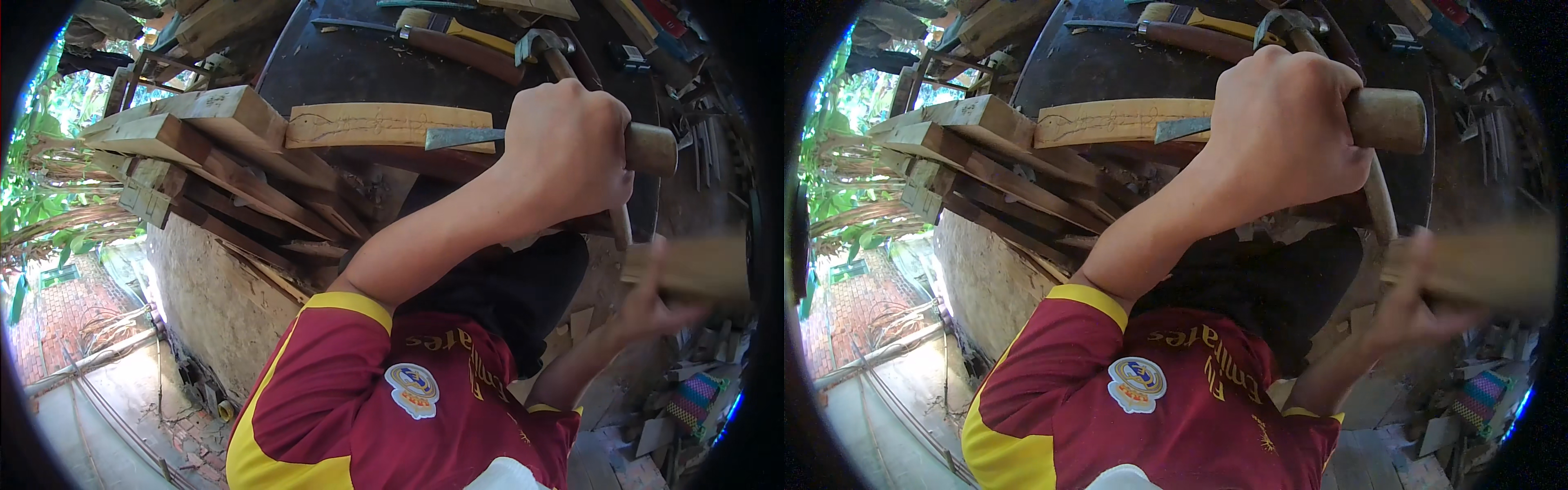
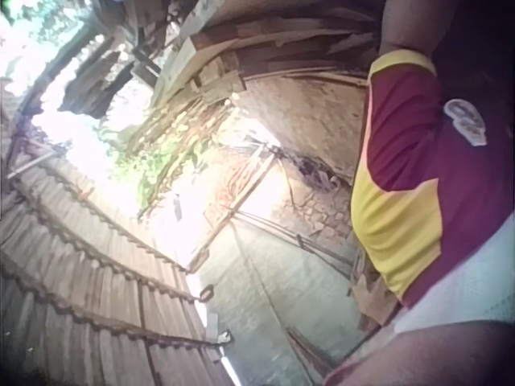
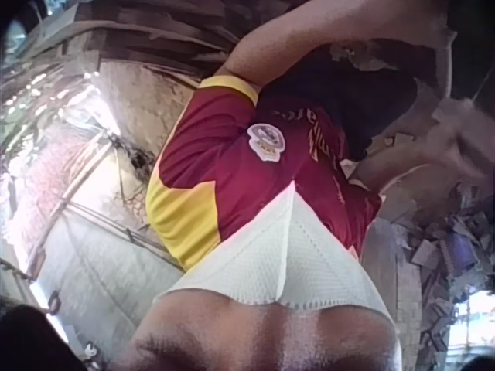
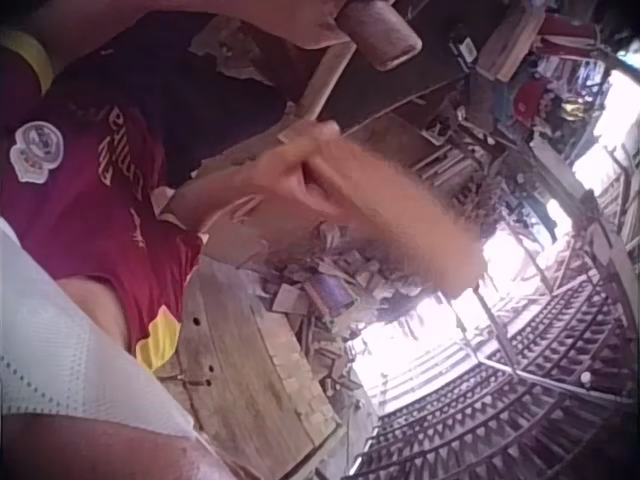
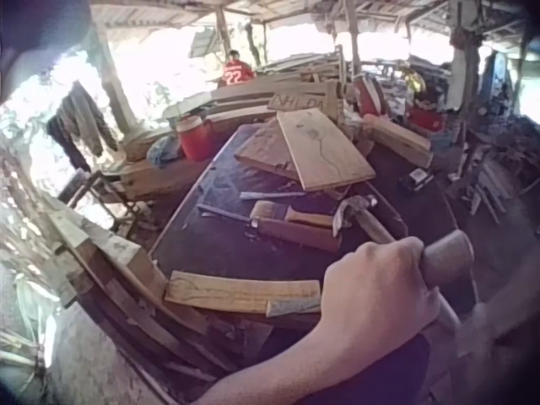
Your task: Sanding and carving a pattern into a piece of wood using a chisel and hammer.
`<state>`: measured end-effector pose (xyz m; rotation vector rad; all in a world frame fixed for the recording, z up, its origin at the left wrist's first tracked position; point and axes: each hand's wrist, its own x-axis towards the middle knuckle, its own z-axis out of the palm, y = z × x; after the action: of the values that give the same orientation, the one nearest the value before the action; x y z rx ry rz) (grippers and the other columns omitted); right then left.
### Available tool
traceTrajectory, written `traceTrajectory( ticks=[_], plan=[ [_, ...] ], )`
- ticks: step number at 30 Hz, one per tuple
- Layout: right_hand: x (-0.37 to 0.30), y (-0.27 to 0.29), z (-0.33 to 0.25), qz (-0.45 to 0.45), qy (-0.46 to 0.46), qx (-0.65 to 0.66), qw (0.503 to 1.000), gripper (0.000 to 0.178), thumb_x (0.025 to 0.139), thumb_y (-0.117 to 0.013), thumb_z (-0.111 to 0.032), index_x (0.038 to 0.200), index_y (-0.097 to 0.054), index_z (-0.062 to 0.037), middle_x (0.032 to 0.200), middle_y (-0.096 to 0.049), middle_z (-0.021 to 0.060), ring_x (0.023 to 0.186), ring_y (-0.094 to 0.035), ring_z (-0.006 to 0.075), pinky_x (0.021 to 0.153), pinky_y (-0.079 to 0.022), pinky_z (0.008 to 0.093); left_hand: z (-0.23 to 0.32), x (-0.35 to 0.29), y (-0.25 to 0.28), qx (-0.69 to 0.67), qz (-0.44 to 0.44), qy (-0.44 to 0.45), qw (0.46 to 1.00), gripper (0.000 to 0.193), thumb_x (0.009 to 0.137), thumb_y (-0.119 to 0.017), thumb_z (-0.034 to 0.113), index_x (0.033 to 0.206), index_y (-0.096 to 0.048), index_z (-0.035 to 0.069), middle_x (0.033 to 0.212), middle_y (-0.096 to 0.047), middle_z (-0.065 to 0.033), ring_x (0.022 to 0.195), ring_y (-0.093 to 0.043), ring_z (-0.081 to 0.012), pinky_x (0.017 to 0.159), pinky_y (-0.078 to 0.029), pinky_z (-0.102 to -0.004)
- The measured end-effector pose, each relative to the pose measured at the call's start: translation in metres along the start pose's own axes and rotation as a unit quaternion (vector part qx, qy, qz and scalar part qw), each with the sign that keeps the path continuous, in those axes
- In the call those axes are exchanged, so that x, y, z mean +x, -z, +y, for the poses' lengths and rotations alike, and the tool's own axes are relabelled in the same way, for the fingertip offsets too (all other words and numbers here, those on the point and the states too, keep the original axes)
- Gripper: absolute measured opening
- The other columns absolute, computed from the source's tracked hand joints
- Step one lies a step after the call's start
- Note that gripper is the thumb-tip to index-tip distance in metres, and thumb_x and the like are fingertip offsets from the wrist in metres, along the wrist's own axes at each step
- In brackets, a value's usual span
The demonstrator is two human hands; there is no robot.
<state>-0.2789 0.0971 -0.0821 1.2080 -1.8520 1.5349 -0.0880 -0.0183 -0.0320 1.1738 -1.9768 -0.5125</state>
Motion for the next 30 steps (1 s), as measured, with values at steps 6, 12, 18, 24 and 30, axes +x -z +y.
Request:
traceTrajectory(
  ticks=[6, 12, 18, 24, 30],
  plan=[
    [0.027, 0.01, 0.026, -0.116, 0.066, -0.028, 0.991, 0.064, 0.079, -0.087, -0.012, 0.132, -0.057, 0.0062, 0.13, -0.063, 0.0218, 0.115, -0.064, 0.028, 0.099, -0.056, 0.0399, -0.001, 0.002, 0.002, -0.009, 0.013, 0.0, 1.0, 0.023, 0.059, -0.078, 0.019, 0.079, -0.077, 0.008, 0.069, -0.069, -0.0159, 0.071, -0.07, -0.0364, 0.07, -0.058, -0.0437],
    [0.03, 0.023, -0.002, 0.041, -0.284, 0.188, 0.939, 0.058, 0.082, -0.083, -0.012, 0.13, -0.058, 0.0091, 0.127, -0.063, 0.0235, 0.117, -0.063, 0.0306, 0.099, -0.056, 0.0411, -0.003, 0.0, -0.002, -0.008, 0.016, -0.001, 1.0, 0.021, 0.059, -0.078, 0.02, 0.077, -0.076, 0.008, 0.068, -0.069, -0.0153, 0.071, -0.07, -0.0361, 0.07, -0.058, -0.044],
    [-0.018, 0.028, -0.011, -0.268, -0.001, -0.078, 0.96, 0.068, 0.078, -0.089, -0.018, 0.134, -0.056, 0.004, 0.133, -0.061, 0.0185, 0.118, -0.06, 0.0284, 0.101, -0.05, 0.0403, -0.007, -0.003, -0.005, 0.019, 0.006, -0.003, 1.0, 0.019, 0.059, -0.078, 0.02, 0.074, -0.074, 0.009, 0.066, -0.067, -0.0152, 0.07, -0.07, -0.0363, 0.067, -0.057, -0.044],
    [-0.002, 0.042, -0.004, -0.119, -0.283, 0.094, 0.947, 0.075, 0.079, -0.087, -0.017, 0.139, -0.05, 0.0084, 0.13, -0.061, 0.0214, 0.116, -0.061, 0.0295, 0.099, -0.051, 0.043, -0.008, -0.004, -0.008, 0.007, -0.005, -0.015, 1.0, 0.019, 0.06, -0.078, 0.022, 0.074, -0.074, 0.009, 0.066, -0.067, -0.0145, 0.069, -0.069, -0.0366, 0.066, -0.056, -0.0444],
    [-0.031, 0.031, -0.01, -0.214, -0.088, -0.013, 0.973, 0.076, 0.08, -0.084, -0.015, 0.142, -0.046, 0.0088, 0.135, -0.058, 0.0219, 0.12, -0.059, 0.0324, 0.1, -0.049, 0.0437, -0.009, -0.004, -0.015, 0.033, -0.005, -0.021, 0.999, 0.017, 0.062, -0.078, 0.023, 0.072, -0.073, 0.01, 0.065, -0.067, -0.0139, 0.068, -0.069, -0.0362, 0.065, -0.056, -0.0443]
  ],
)
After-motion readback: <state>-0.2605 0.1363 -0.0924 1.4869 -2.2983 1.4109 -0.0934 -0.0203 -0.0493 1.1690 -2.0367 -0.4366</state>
